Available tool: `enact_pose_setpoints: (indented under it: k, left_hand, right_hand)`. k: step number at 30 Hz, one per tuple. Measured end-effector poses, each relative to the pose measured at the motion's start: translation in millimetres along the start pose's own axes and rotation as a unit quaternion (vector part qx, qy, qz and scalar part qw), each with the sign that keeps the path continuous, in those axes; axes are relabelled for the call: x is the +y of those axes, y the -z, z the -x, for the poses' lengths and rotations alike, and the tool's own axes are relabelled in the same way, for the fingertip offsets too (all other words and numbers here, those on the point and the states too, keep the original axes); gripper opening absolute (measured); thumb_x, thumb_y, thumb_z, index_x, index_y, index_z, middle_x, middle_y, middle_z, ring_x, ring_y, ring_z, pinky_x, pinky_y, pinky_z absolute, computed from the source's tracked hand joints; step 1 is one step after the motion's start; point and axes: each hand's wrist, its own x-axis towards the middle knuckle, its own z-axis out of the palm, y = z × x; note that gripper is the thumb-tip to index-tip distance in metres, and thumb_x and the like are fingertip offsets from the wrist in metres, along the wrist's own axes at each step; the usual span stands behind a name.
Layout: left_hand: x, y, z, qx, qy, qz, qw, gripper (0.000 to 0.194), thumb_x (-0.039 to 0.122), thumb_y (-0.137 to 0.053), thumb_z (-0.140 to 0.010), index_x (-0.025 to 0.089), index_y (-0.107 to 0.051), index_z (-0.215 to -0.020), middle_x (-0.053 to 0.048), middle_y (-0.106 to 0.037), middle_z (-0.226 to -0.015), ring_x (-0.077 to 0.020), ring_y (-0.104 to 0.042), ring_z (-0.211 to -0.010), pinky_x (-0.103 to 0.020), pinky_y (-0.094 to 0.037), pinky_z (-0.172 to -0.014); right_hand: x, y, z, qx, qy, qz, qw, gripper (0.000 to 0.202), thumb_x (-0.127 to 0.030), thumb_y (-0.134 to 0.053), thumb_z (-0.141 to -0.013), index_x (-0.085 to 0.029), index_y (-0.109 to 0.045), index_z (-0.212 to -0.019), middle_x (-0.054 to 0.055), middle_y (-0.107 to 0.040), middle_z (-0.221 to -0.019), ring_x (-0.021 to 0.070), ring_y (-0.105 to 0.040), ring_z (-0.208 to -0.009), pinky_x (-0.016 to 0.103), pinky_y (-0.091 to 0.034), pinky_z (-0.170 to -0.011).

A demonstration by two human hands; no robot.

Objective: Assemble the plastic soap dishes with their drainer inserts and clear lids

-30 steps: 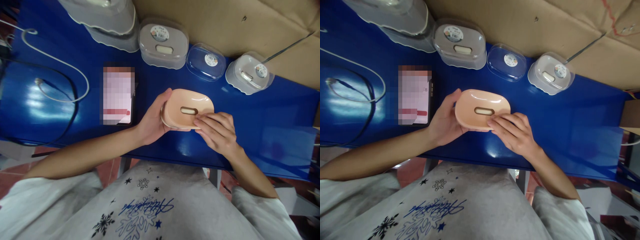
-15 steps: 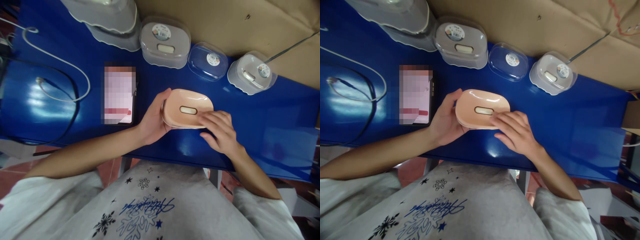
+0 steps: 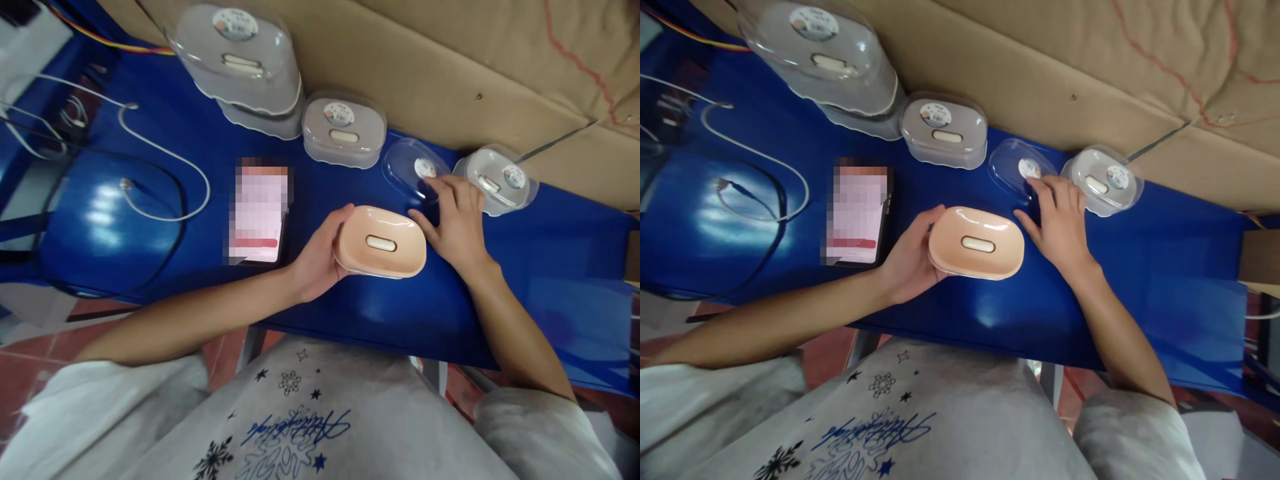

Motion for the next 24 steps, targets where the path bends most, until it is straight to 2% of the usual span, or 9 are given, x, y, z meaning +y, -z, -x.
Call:
enact_pose_setpoints:
  k: [5,9,12,14,16,18,20,22,24]
  left_hand:
    - [-3.6,0.0,-1.4,-0.009,0.018,0.007,1.000,0.038,0.054,-0.055,-0.111,0.022,-0.075,-0.111,-0.002,-0.079,-0.097,-0.0194,-0.077,-0.089,-0.025,-0.062,-0.072]
    - [-5.4,2.1,-3.7,-0.024,0.020,0.002,0.999,0.037,0.053,-0.057,-0.110,0.021,-0.075,-0.104,-0.001,-0.076,-0.088,-0.0174,-0.076,-0.083,-0.023,-0.060,-0.068]
    - [-5.1,5.3,-4.7,-0.038,0.003,-0.011,0.999,0.040,0.056,-0.057,-0.110,0.021,-0.075,-0.105,-0.002,-0.075,-0.085,-0.0202,-0.078,-0.087,-0.024,-0.061,-0.069]
    - [-4.7,6.9,-4.9,-0.035,-0.002,-0.015,0.999,0.041,0.058,-0.057,-0.110,0.021,-0.076,-0.106,-0.003,-0.076,-0.085,-0.0215,-0.078,-0.088,-0.024,-0.062,-0.067]
    - [-4.2,7.5,-5.0,-0.034,0.003,-0.010,0.999,0.044,0.059,-0.056,-0.111,0.021,-0.076,-0.106,-0.004,-0.077,-0.086,-0.0224,-0.079,-0.088,-0.026,-0.064,-0.067]
    - [-3.8,7.2,-5.3,-0.040,0.012,-0.002,0.999,0.048,0.060,-0.052,-0.113,0.020,-0.077,-0.106,-0.005,-0.078,-0.088,-0.0233,-0.079,-0.089,-0.028,-0.066,-0.069]
    - [-3.7,7.1,-5.9,-0.051,0.020,0.004,0.998,0.052,0.061,-0.047,-0.115,0.020,-0.078,-0.109,-0.005,-0.080,-0.091,-0.0237,-0.080,-0.090,-0.029,-0.067,-0.069]
    - [-4.5,7.7,-7.0,-0.065,0.028,0.002,0.997,0.055,0.064,-0.044,-0.116,0.021,-0.079,-0.113,-0.005,-0.082,-0.092,-0.0237,-0.080,-0.089,-0.028,-0.066,-0.067]
    - [-5.8,9.2,-8.0,-0.076,0.033,-0.012,0.996,0.058,0.068,-0.044,-0.115,0.022,-0.081,-0.119,-0.005,-0.083,-0.094,-0.0244,-0.081,-0.091,-0.027,-0.065,-0.064]
  right_hand:
    - [2.5,-3.7,3.5,0.029,-0.003,-0.043,0.999,0.076,-0.063,-0.076,-0.098,-0.030,-0.052,-0.162,0.019,-0.052,-0.167,0.0474,-0.048,-0.159,0.076,-0.042,-0.128]
    - [2.3,2.5,0.2,0.046,-0.027,-0.132,0.990,0.061,-0.057,-0.077,-0.100,-0.031,-0.061,-0.153,0.017,-0.061,-0.158,0.0418,-0.056,-0.153,0.071,-0.050,-0.126]
    - [-1.8,10.3,2.2,0.075,-0.063,-0.204,0.974,0.052,-0.056,-0.079,-0.098,-0.032,-0.068,-0.143,0.012,-0.069,-0.148,0.0366,-0.067,-0.139,0.065,-0.062,-0.113]
    - [-5.7,14.5,7.9,0.092,-0.098,-0.274,0.952,0.047,-0.055,-0.082,-0.097,-0.034,-0.072,-0.138,0.007,-0.075,-0.140,0.0315,-0.072,-0.131,0.059,-0.066,-0.108]
    - [-10.8,18.2,17.8,0.095,-0.148,-0.370,0.912,0.038,-0.054,-0.083,-0.097,-0.035,-0.077,-0.130,0.003,-0.080,-0.129,0.0268,-0.077,-0.124,0.052,-0.068,-0.105]
    - [-17.4,22.5,31.4,0.074,-0.191,-0.471,0.858,0.030,-0.054,-0.080,-0.100,-0.036,-0.081,-0.123,0.000,-0.083,-0.122,0.0245,-0.080,-0.120,0.046,-0.070,-0.101]
    - [-25.8,27.5,46.7,0.033,-0.195,-0.528,0.826,0.028,-0.054,-0.076,-0.103,-0.038,-0.082,-0.125,0.000,-0.083,-0.124,0.0248,-0.081,-0.122,0.044,-0.072,-0.100]
    - [-35.3,32.3,60.4,0.006,-0.146,-0.511,0.847,0.034,-0.050,-0.077,-0.103,-0.039,-0.079,-0.135,0.002,-0.080,-0.135,0.0272,-0.077,-0.131,0.049,-0.069,-0.109]
    - [-44.4,35.3,69.4,0.011,-0.064,-0.440,0.896,0.045,-0.042,-0.082,-0.100,-0.038,-0.075,-0.144,0.005,-0.076,-0.145,0.0309,-0.073,-0.139,0.055,-0.064,-0.119]
